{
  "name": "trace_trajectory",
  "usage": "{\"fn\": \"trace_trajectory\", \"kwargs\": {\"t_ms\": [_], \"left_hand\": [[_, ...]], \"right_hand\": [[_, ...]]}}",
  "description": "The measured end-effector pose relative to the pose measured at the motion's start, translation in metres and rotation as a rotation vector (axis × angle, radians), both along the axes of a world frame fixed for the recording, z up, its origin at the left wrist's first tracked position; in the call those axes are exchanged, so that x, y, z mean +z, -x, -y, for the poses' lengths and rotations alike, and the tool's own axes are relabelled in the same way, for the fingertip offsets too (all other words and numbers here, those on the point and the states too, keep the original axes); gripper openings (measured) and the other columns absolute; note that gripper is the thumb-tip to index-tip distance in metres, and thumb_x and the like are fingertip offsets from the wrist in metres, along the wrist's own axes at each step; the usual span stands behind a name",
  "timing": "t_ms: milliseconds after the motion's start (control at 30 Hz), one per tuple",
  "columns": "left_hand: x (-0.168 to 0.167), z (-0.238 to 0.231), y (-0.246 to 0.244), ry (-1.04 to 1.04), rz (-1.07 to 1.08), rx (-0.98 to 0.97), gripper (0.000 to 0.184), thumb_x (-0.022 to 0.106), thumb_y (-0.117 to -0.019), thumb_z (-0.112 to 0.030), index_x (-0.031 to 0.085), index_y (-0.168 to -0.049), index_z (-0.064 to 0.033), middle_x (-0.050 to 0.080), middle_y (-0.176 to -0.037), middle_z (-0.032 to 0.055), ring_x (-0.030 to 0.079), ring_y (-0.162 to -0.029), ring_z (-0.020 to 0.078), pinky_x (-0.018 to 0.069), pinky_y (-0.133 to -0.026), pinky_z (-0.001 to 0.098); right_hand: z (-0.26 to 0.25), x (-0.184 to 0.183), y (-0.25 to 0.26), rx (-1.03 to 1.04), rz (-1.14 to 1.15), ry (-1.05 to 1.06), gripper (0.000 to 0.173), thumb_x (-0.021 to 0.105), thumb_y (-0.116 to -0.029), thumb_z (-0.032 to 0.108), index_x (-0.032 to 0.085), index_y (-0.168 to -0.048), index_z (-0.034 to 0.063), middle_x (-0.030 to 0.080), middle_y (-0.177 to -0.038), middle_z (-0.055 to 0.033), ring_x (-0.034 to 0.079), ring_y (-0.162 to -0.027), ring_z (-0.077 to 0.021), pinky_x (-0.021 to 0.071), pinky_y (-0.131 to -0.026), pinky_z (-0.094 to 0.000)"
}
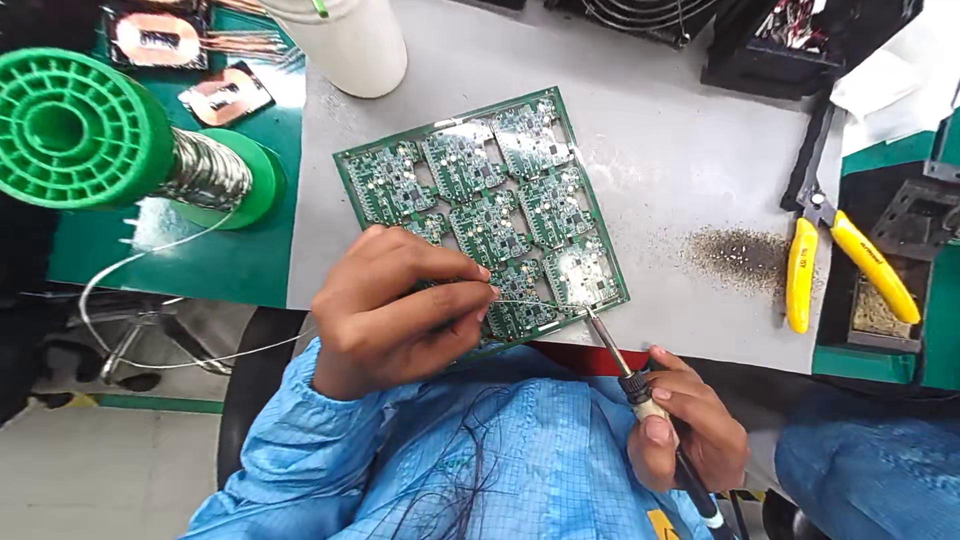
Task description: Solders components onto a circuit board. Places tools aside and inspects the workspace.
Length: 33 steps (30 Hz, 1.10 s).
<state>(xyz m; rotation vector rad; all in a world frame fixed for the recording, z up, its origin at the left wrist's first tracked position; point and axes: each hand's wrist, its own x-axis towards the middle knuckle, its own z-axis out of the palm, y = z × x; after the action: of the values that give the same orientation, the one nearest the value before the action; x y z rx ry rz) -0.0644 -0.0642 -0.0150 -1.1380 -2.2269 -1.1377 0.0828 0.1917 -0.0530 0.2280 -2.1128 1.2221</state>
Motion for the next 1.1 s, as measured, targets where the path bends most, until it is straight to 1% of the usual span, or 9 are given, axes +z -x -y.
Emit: {"fn": "trace_trajectory", "kwargs": {"t_ms": [533,633,700,800,867,900,1000,1033,1100], "left_hand": [[-0.001,0.0,-0.001,-0.011,0.002,0.004,0.012,0.066,-0.0964,-0.016,0.076,-0.092,-0.0123,0.073,-0.097,0.0043,0.062,-0.091,0.0118,0.0434,-0.079,0.0273],[-0.001,0.0,-0.001,-0.014,0.003,0.008,0.013,0.065,-0.0968,-0.016,0.076,-0.092,-0.0123,0.073,-0.097,0.0042,0.061,-0.091,0.0117,0.0433,-0.079,0.0271],[-0.001,0.0,-0.001,-0.018,0.002,0.013,0.013,0.065,-0.0971,-0.017,0.076,-0.092,-0.0123,0.073,-0.097,0.0043,0.062,-0.091,0.0118,0.0432,-0.079,0.0273],[-0.001,0.001,-0.001,-0.03,0.009,0.021,0.012,0.065,-0.0971,-0.017,0.076,-0.093,-0.0122,0.072,-0.098,0.0041,0.062,-0.092,0.0112,0.0443,-0.08,0.0265],[-0.001,0.002,-0.001,-0.029,0.017,0.021,0.012,0.065,-0.097,-0.017,0.075,-0.093,-0.0122,0.072,-0.098,0.0038,0.062,-0.092,0.0112,0.045,-0.081,0.0263],[-0.001,0.002,-0.001,-0.027,0.018,0.019,0.012,0.065,-0.097,-0.017,0.075,-0.093,-0.0125,0.072,-0.098,0.0035,0.062,-0.093,0.0113,0.0451,-0.081,0.0264],[-0.002,0.002,-0.002,-0.021,0.023,0.014,0.012,0.065,-0.0971,-0.017,0.076,-0.095,-0.0132,0.073,-0.099,0.0034,0.062,-0.092,0.0117,0.0446,-0.079,0.0271],[-0.002,0.002,-0.002,-0.019,0.024,0.016,0.011,0.066,-0.0971,-0.017,0.076,-0.095,-0.0133,0.073,-0.099,0.0036,0.063,-0.091,0.0118,0.0446,-0.079,0.0274],[-0.002,0.003,-0.003,-0.02,0.031,0.02,0.011,0.066,-0.0971,-0.017,0.076,-0.095,-0.0135,0.073,-0.098,0.0039,0.063,-0.091,0.0121,0.0446,-0.078,0.0278]], "right_hand": [[-0.002,0.001,0.0,0.006,0.006,-0.024,0.017,0.053,-0.1029,0.031,0.059,-0.108,0.0151,0.063,-0.092,0.0061,0.067,-0.089,-0.0037,0.0561,-0.1,-0.0314],[-0.001,0.002,-0.001,0.028,0.013,0.019,0.017,0.053,-0.1031,0.031,0.059,-0.109,0.015,0.062,-0.092,0.0062,0.067,-0.088,-0.0034,0.0555,-0.1,-0.0314],[-0.003,0.004,-0.001,0.062,0.005,0.09,0.019,0.051,-0.1048,0.033,0.059,-0.113,0.0171,0.064,-0.095,0.0077,0.067,-0.09,-0.0035,0.0558,-0.101,-0.0319],[-0.013,0.004,0.002,0.031,-0.07,0.118,0.029,0.044,-0.1074,0.04,0.06,-0.126,0.024,0.064,-0.105,0.0126,0.065,-0.103,-0.0032,0.0517,-0.104,-0.0323],[-0.028,-0.002,0.003,-0.107,-0.151,-0.005,0.031,0.046,-0.1063,0.043,0.061,-0.128,0.0268,0.063,-0.111,0.0144,0.061,-0.113,-0.0036,0.0473,-0.108,-0.0327],[-0.039,-0.008,0.003,-0.194,-0.186,-0.117,0.03,0.049,-0.1054,0.043,0.061,-0.127,0.0266,0.062,-0.111,0.0132,0.059,-0.115,-0.0044,0.0446,-0.109,-0.0328],[-0.06,-0.023,0.01,-0.401,-0.181,-0.465,0.018,0.054,-0.1033,0.036,0.059,-0.111,0.0208,0.056,-0.101,0.003,0.056,-0.111,-0.0109,0.037,-0.113,-0.0352],[-0.062,-0.024,0.012,-0.421,-0.159,-0.518,0.016,0.054,-0.1028,0.034,0.058,-0.108,0.0194,0.054,-0.099,0.0014,0.055,-0.111,-0.0123,0.0357,-0.115,-0.0368],[-0.058,-0.019,0.013,-0.422,-0.127,-0.487,0.016,0.052,-0.1032,0.034,0.058,-0.108,0.02,0.055,-0.099,0.0032,0.055,-0.112,-0.0094,0.0338,-0.115,-0.0354]]}}
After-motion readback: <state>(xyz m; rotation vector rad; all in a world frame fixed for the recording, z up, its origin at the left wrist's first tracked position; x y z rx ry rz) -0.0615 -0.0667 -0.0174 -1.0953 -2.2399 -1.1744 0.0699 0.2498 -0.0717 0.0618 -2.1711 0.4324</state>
